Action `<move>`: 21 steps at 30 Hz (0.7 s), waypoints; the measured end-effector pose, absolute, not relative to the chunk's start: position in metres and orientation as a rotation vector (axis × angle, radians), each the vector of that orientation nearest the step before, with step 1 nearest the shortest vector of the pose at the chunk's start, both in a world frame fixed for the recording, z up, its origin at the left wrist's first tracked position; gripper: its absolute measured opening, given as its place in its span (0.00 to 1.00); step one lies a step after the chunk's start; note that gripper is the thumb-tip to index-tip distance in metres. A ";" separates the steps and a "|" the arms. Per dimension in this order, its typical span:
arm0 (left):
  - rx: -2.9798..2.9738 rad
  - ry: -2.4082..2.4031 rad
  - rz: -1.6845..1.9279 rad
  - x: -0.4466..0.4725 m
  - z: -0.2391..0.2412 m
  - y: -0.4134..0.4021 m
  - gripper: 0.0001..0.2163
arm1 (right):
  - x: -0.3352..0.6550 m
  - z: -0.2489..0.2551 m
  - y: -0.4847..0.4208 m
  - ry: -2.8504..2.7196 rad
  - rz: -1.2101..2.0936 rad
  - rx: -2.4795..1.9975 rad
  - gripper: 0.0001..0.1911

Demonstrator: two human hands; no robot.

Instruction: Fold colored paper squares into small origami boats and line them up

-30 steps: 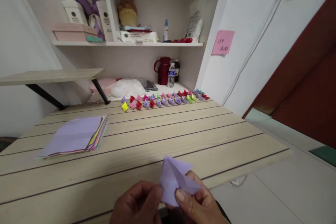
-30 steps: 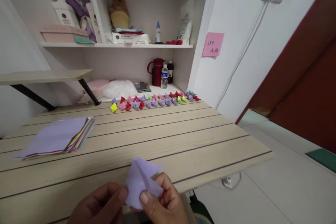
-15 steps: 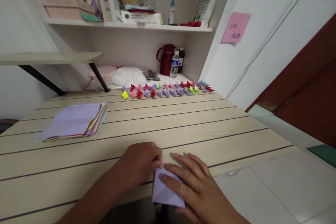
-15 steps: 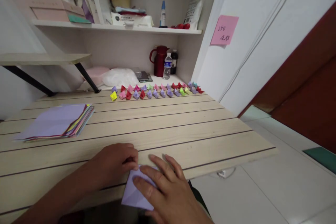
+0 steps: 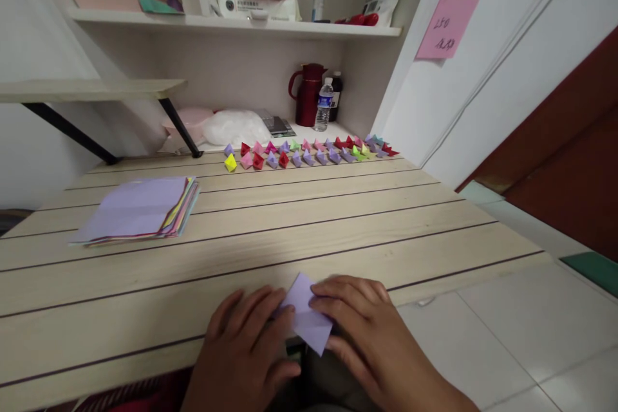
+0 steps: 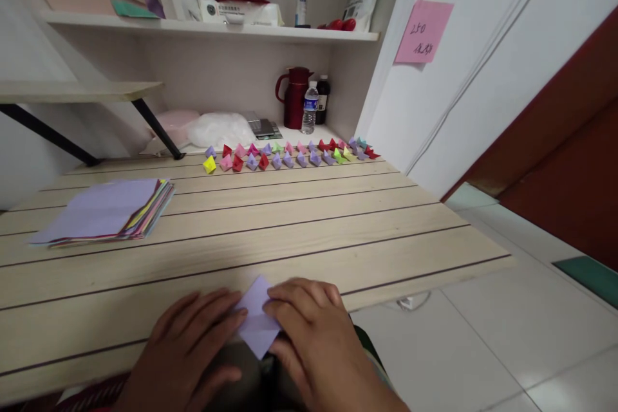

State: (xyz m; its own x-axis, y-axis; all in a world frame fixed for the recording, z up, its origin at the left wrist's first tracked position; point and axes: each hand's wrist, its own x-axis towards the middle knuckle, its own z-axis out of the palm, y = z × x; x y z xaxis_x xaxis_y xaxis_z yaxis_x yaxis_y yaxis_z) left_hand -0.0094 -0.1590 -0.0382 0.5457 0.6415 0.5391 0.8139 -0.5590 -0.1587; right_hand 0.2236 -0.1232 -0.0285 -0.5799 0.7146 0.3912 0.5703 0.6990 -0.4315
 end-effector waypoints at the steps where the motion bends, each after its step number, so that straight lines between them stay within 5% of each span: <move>1: -2.394 -1.256 -0.641 -0.008 -0.040 -0.159 0.15 | 0.223 -0.026 -0.121 -2.346 0.410 -1.001 0.12; 5: -2.381 -1.600 -0.781 0.000 -0.040 -0.155 0.05 | 0.218 -0.021 -0.113 -2.265 0.467 -1.100 0.08; 14: -2.221 -1.872 -0.879 0.017 -0.041 -0.149 0.05 | 0.211 -0.033 -0.108 -2.225 0.253 -1.230 0.01; 21: -2.113 -1.784 -0.795 0.022 -0.047 -0.143 0.01 | 0.205 -0.040 -0.101 -2.225 0.027 -1.307 0.15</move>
